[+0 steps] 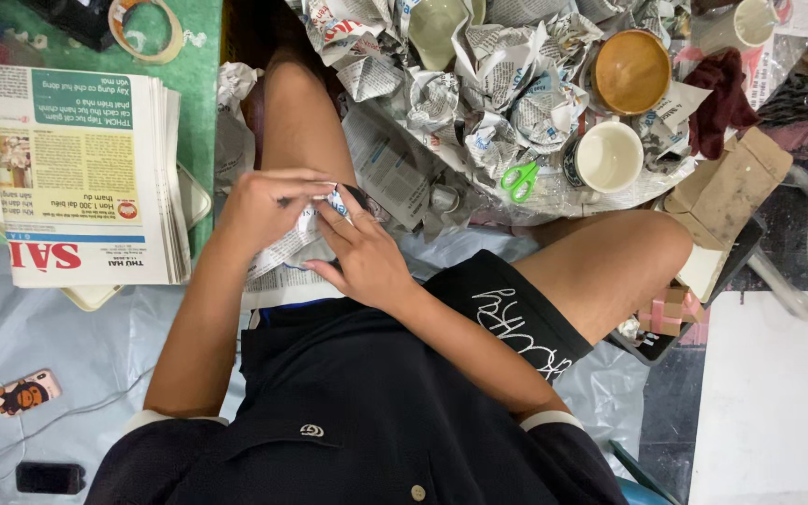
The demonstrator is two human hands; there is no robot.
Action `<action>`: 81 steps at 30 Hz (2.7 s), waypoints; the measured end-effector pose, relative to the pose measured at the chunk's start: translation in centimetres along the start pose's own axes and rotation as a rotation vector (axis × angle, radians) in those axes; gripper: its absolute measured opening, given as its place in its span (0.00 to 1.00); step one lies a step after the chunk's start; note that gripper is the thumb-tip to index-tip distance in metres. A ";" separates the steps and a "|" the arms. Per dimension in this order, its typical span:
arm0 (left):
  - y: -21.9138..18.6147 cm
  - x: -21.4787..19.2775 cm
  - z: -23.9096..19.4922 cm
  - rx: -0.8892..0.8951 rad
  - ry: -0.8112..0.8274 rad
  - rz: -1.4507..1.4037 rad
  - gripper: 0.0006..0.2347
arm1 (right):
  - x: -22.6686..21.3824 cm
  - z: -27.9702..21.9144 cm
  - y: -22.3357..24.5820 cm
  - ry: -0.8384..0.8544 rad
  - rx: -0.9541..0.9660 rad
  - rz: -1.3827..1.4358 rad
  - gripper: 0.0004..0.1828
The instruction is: The person cuts newspaper pages with scissors and wraps various ceramic dishes, including bowls and cups, in the cut newspaper. The wrapped items are placed into a pile on the table.
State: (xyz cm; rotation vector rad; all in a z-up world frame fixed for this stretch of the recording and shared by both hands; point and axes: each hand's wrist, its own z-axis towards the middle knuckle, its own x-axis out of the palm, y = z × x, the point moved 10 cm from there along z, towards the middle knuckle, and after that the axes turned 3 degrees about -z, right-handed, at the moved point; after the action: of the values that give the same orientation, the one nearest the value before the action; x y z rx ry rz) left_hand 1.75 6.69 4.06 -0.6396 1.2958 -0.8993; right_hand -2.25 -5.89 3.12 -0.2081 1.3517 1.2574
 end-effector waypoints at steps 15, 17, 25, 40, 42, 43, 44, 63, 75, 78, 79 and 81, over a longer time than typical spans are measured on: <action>0.6 -0.1 -1.1 -0.028 -0.145 0.006 0.05 | -2.5 -1.7 -2.7 -0.018 0.123 0.371 0.28; 0.5 -0.4 -1.3 -0.019 -0.167 0.024 0.05 | -3.0 -3.0 -4.6 0.002 0.287 0.443 0.35; -0.1 -0.2 -1.3 0.026 -0.185 0.010 0.04 | 0.0 -8.6 -10.5 0.219 0.677 0.387 0.14; -3.9 0.7 -1.7 0.283 -0.138 0.183 0.10 | -1.7 -2.6 -1.9 -0.049 0.171 0.149 0.18; -3.7 0.6 -1.6 0.256 -0.137 0.163 0.10 | -1.7 -2.4 -1.2 -0.002 0.107 0.051 0.24; -3.6 0.5 -1.6 0.242 -0.136 0.151 0.10 | -1.5 -2.4 -0.9 0.022 0.074 0.002 0.28; -3.5 0.4 -1.6 0.225 -0.135 0.140 0.10 | -1.6 -2.6 -0.8 0.016 0.045 -0.041 0.29; -2.4 2.0 -1.0 0.194 -0.063 0.149 0.09 | 0.2 -2.1 -7.4 -0.206 0.250 0.260 0.18; -0.1 -1.4 -4.3 0.025 -0.205 -0.159 0.13 | 2.6 0.9 -6.1 -0.061 0.302 0.430 0.28; 4.6 -2.6 -8.3 -0.255 -0.197 -0.122 0.16 | 2.2 0.6 -6.1 -0.107 0.318 0.429 0.26; 6.4 -2.7 -10.1 -0.386 -0.167 -0.052 0.16 | 2.2 0.5 -6.2 -0.120 0.335 0.433 0.25; 8.7 -1.8 -13.9 -0.570 -0.104 -0.025 0.16 | 2.9 0.4 -6.2 -0.072 0.381 0.432 0.25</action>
State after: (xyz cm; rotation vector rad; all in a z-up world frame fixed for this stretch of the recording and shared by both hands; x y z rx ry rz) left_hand -10.17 13.94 -4.74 -1.1316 1.4580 -0.4995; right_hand 1.87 -6.50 -2.37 0.4116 1.5945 1.3103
